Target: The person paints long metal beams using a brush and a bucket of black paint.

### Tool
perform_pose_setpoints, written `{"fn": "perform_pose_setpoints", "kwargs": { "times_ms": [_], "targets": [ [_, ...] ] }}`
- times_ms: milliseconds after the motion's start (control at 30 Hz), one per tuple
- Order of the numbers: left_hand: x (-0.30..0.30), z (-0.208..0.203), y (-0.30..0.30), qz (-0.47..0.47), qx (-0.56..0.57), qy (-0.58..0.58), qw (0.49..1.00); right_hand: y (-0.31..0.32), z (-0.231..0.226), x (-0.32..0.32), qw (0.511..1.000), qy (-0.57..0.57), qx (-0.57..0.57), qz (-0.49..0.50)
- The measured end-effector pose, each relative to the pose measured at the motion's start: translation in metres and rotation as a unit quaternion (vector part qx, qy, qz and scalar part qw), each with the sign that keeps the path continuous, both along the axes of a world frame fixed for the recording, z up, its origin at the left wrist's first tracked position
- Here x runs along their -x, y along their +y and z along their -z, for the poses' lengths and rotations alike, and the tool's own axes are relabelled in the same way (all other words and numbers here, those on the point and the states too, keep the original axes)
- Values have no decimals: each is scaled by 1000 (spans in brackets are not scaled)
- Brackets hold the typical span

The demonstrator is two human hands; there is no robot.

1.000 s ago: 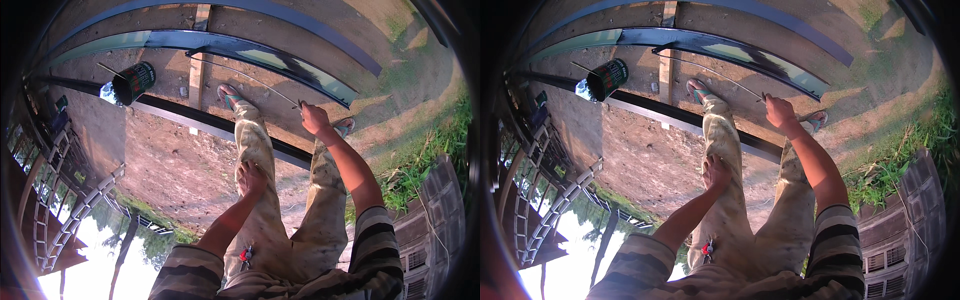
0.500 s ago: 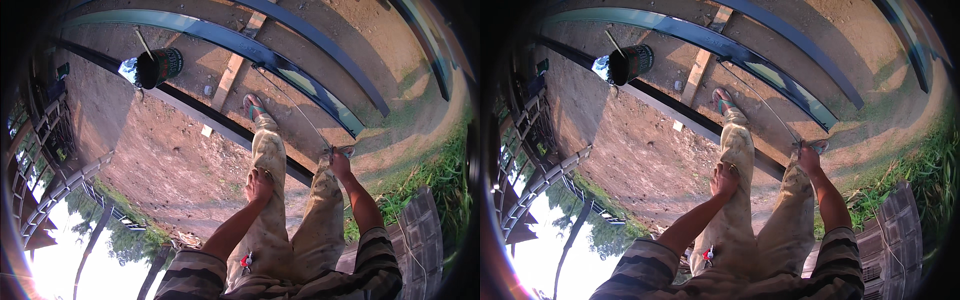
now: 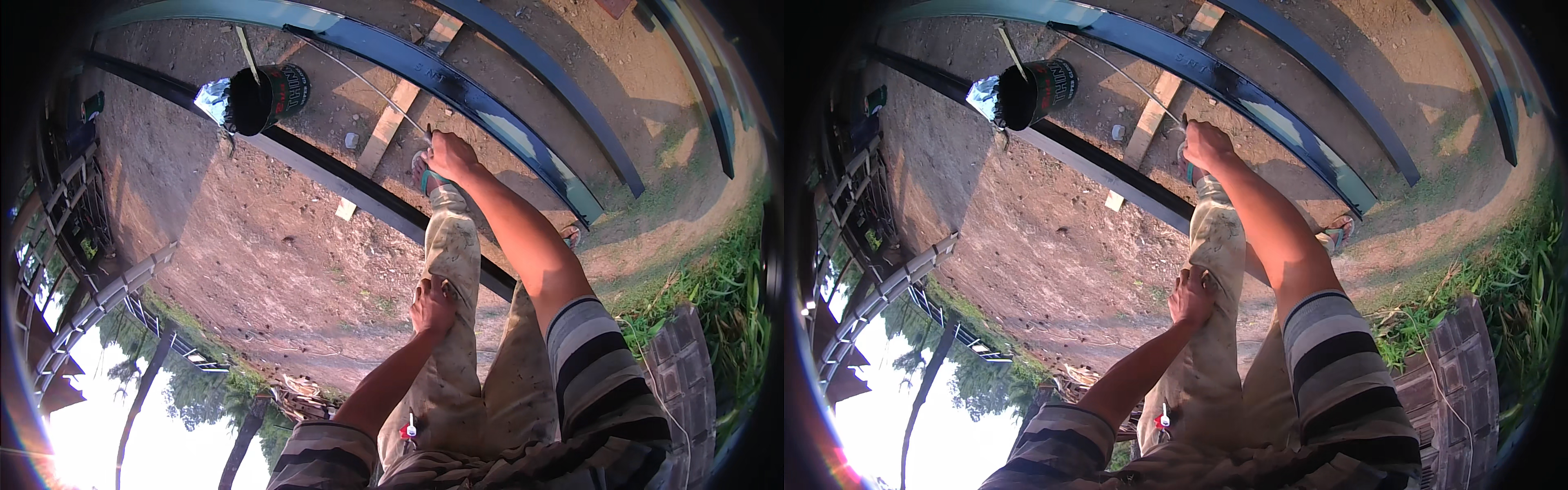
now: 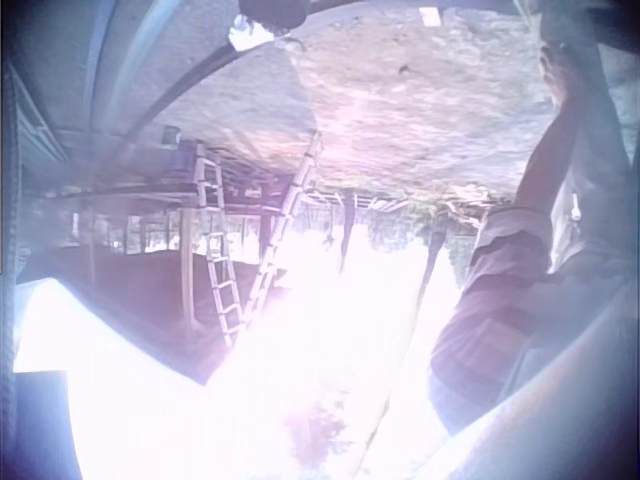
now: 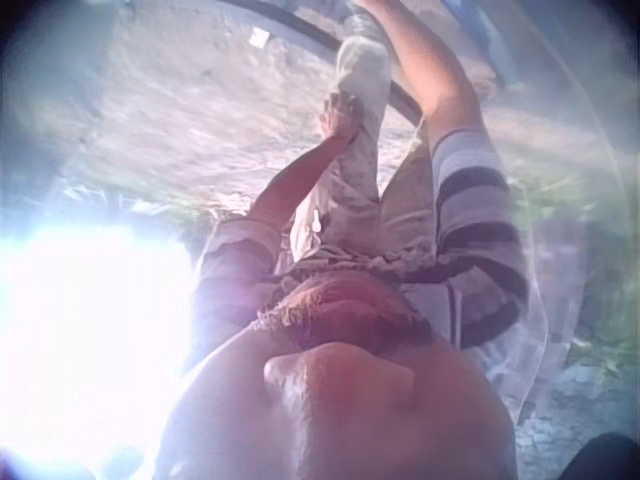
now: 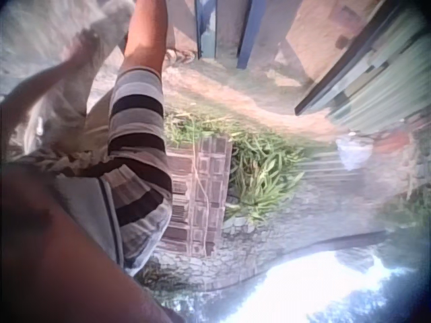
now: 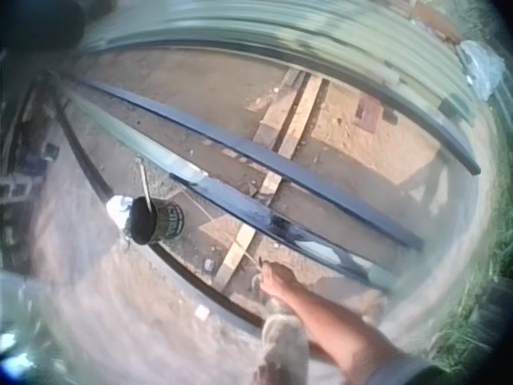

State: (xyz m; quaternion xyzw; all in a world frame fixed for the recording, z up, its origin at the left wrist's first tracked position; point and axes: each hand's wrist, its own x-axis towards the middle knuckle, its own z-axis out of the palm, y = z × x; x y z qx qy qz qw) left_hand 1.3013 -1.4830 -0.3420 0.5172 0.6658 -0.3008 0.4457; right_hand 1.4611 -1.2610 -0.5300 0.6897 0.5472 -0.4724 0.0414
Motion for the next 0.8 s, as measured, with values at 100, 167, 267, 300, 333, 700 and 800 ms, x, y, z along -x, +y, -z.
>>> {"fn": "perform_pose_setpoints", "kwargs": {
  "times_ms": [100,167,267,300,333,700,800],
  "targets": [
    [7,-5,9,-18,15,11,1000,-5,-10,16,1000,8,13,19],
    [7,-7,16,-26,12,10,1000,-51,-22,1,998,7,45,42],
    [13,-4,11,-26,2,0,1000,-156,-38,-53,996,-14,70,56],
    [16,0,8,-26,3,1,1000,-186,-46,-72,995,-15,77,59],
    [18,2,5,-24,7,1,1000,-204,-52,-85,994,-17,88,65],
    [14,-4,16,-16,18,6,1000,24,-35,9,991,77,63,85],
    [5,-9,21,-22,24,17,999,38,-44,18,982,113,93,120]
  ]
}}
